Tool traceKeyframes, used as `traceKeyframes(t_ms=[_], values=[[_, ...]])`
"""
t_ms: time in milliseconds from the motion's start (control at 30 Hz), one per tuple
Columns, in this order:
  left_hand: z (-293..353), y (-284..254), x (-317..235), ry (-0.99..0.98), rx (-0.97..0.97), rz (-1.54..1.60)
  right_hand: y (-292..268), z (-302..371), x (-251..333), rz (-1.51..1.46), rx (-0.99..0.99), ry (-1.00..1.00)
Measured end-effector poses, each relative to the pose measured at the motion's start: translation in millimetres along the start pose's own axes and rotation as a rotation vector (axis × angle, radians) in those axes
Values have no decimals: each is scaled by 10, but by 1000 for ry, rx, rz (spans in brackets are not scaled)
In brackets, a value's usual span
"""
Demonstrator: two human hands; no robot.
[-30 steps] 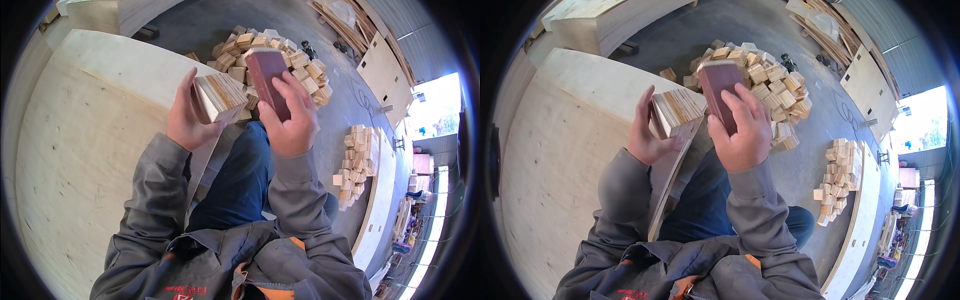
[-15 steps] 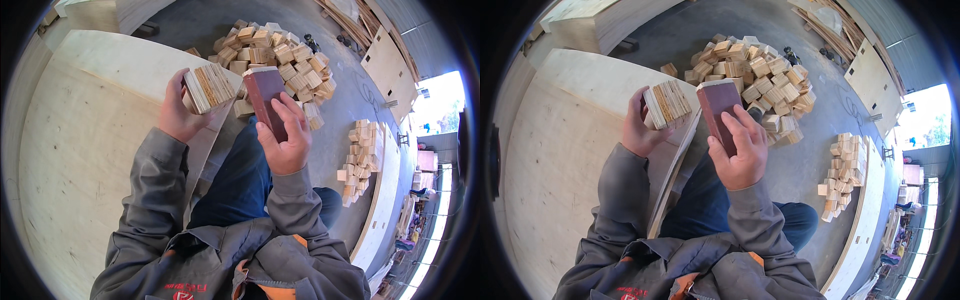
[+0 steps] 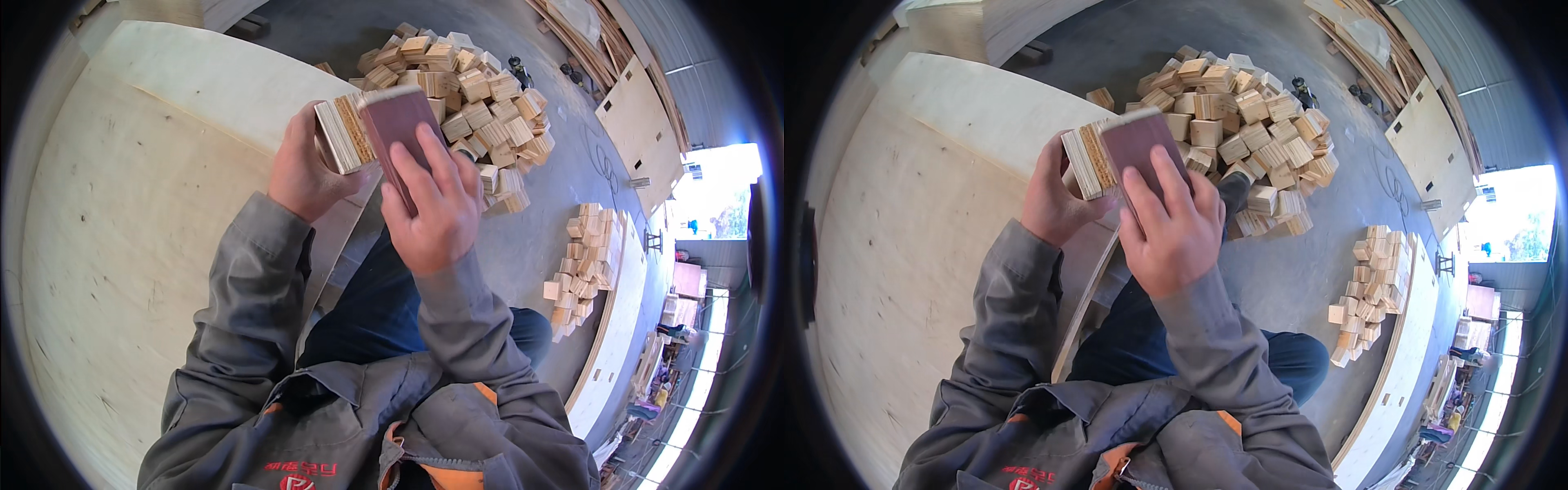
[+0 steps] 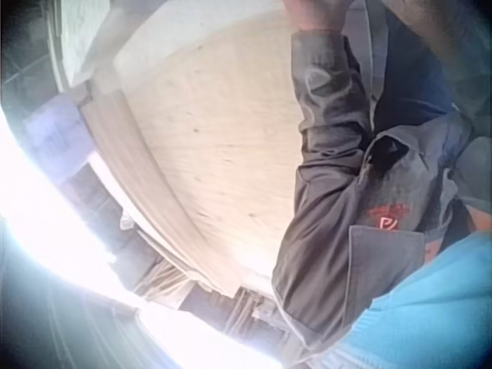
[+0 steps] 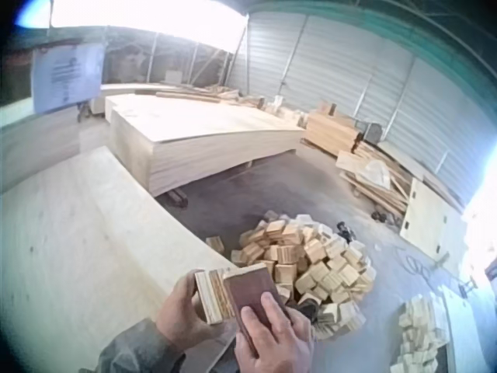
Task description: The person sits on the floor and sands small wooden blocks one at a time using a sanding block. They repeatedly pick up blocks from a pile, sand multiple faces, and place the finished blocks into a separate pile.
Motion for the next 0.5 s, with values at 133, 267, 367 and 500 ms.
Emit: traceKeyframes(t_ms=[133, 267, 367, 500], values=[[-5, 2, 71, 37, -22, -5, 219, -466, -82, -8, 74, -1], [-15, -10, 75, 30, -21, -79, 82, -438, -262, 49, 55, 49], [0, -32, -89, -51, 22, -177, -127, -75, -279, -37, 69, 131], [16, -32, -38, -28, -9, -151, -303, 235, -154, 7, 91, 101]])
Point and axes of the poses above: each hand's wrist, its own z-axis away from the middle knuckle, its own y-axis out of the palm, x = y × z, the point moved 4 cm from there along -z, towards the middle knuckle, and after that the axes turned 1 degree about y, right-handed, at the moved point
